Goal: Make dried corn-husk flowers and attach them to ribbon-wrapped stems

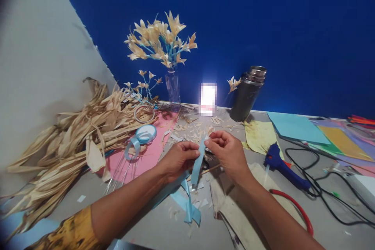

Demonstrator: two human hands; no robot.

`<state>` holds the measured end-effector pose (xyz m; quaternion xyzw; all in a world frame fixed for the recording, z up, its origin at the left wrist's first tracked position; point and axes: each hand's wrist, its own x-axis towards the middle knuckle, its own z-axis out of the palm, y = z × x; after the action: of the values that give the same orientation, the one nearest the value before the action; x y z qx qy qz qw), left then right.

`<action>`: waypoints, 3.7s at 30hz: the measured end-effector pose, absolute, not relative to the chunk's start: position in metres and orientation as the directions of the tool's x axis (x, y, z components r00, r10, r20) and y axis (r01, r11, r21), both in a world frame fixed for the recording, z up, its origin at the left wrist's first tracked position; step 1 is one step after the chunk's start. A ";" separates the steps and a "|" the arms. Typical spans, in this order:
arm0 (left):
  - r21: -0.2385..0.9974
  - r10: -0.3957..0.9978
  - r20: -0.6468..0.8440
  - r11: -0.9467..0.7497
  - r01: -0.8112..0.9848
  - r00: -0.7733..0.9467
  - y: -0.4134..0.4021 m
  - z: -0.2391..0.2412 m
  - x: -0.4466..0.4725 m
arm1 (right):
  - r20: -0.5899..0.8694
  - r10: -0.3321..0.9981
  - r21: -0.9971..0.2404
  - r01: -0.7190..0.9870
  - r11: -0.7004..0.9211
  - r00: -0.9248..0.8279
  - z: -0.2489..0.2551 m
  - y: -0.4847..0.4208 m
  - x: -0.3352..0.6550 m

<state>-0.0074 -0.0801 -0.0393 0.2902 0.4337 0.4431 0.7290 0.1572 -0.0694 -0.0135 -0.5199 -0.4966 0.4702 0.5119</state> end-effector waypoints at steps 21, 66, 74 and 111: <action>0.785 0.935 -0.297 0.354 -0.509 0.193 -0.081 -0.030 -0.010 | -0.102 0.975 -0.981 0.180 -0.066 -0.197 -0.023 -0.086 0.150; 0.735 0.883 -0.434 0.461 -0.497 0.178 -0.071 -0.029 -0.024 | -0.002 0.970 -0.873 0.473 0.117 -0.244 -0.036 -0.091 0.146; 0.726 0.887 -0.433 0.448 -0.522 0.161 -0.071 -0.024 -0.026 | 0.045 0.971 -0.879 0.453 0.150 -0.235 -0.035 -0.094 0.147; 0.928 0.982 -0.189 0.187 -0.323 0.024 -0.074 -0.025 -0.024 | -0.050 0.974 -0.886 0.460 0.058 -0.220 -0.043 -0.088 0.146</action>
<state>-0.0236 -0.0738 -0.0251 0.3591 0.4587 0.5268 0.6189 0.1463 -0.0876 -0.0425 -0.5436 -0.6594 0.4187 0.3072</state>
